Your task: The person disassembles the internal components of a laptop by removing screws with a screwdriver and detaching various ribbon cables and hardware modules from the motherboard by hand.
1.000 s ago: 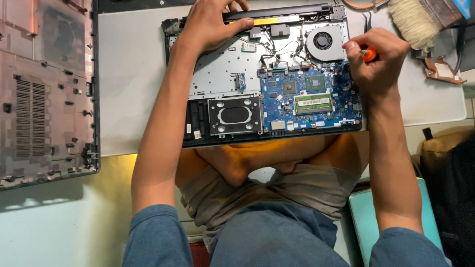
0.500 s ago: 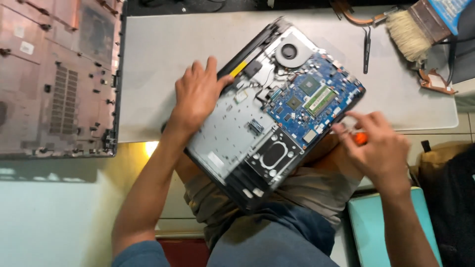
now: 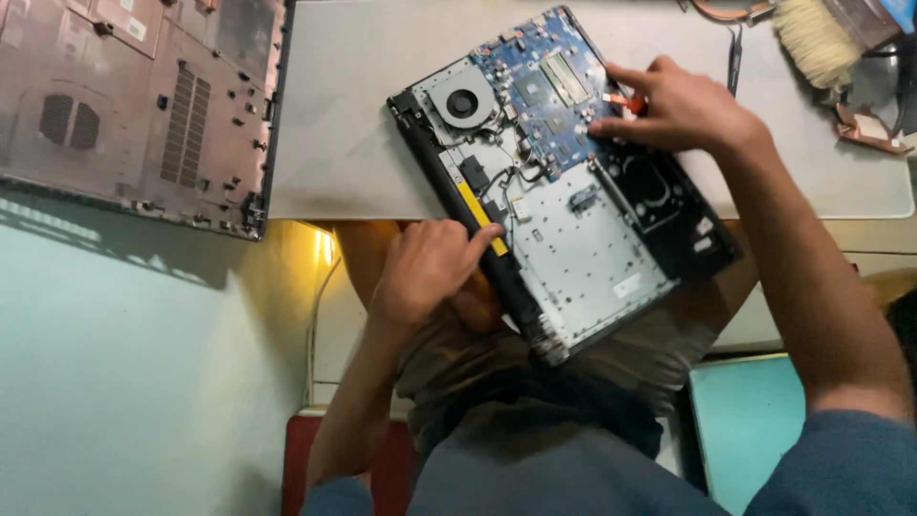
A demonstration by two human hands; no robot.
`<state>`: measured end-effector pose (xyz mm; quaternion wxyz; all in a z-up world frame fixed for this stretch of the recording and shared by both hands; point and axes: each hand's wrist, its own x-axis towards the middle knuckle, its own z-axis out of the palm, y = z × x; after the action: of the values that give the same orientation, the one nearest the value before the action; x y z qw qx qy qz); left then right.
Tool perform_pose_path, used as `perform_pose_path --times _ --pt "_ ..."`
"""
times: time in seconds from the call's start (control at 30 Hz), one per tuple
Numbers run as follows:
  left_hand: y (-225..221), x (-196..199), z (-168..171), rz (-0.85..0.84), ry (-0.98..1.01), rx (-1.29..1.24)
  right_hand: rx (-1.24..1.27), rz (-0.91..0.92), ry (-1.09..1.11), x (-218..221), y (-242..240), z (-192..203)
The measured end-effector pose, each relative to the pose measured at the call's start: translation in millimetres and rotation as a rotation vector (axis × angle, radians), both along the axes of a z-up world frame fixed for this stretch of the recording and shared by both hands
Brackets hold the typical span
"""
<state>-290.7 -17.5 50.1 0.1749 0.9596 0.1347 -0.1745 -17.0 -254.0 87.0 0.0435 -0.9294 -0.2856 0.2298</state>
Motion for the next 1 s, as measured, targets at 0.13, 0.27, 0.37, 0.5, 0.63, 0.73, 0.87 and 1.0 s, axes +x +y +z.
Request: perform_pose_path --times 0.13,0.27,0.37,0.5,0.63,0.73,0.87,1.0 --pt "4.6 11.0 12.4 -0.283 -0.140 -0.116 0.173 0.114 -0.022 33.1 7.0 -19.9" --pt "74.2 57.2 -28.8 -0.257 -0.627 -0.158 0.104 0.188 -0.543 -24.1 -7.2 -27.1" --pt "107.5 65.6 -50.7 -0.197 -0.617 0.017 0.001 0.101 -0.728 -87.9 -24.6 -30.6" --pt "107.7 56.7 -66.9 -0.200 -0.666 0.122 -0.034 0.035 -0.887 -112.0 -51.6 -68.6" --pt "101.8 43.4 -65.3 -0.179 -0.721 0.166 -0.063 0.095 -1.057 -82.0 -54.0 -79.1" --pt "95.5 29.0 -64.5 -0.136 -0.681 0.278 0.053 0.241 -1.059 -35.5 -54.7 -85.8" --pt "79.2 -1.6 -60.0 -0.126 -0.738 0.491 0.112 0.529 -1.148 39.1 -47.4 -96.3" --pt "40.0 -33.7 -47.1 -0.125 -0.600 0.437 0.169 0.763 -1.268 118.1 -42.1 -109.7"
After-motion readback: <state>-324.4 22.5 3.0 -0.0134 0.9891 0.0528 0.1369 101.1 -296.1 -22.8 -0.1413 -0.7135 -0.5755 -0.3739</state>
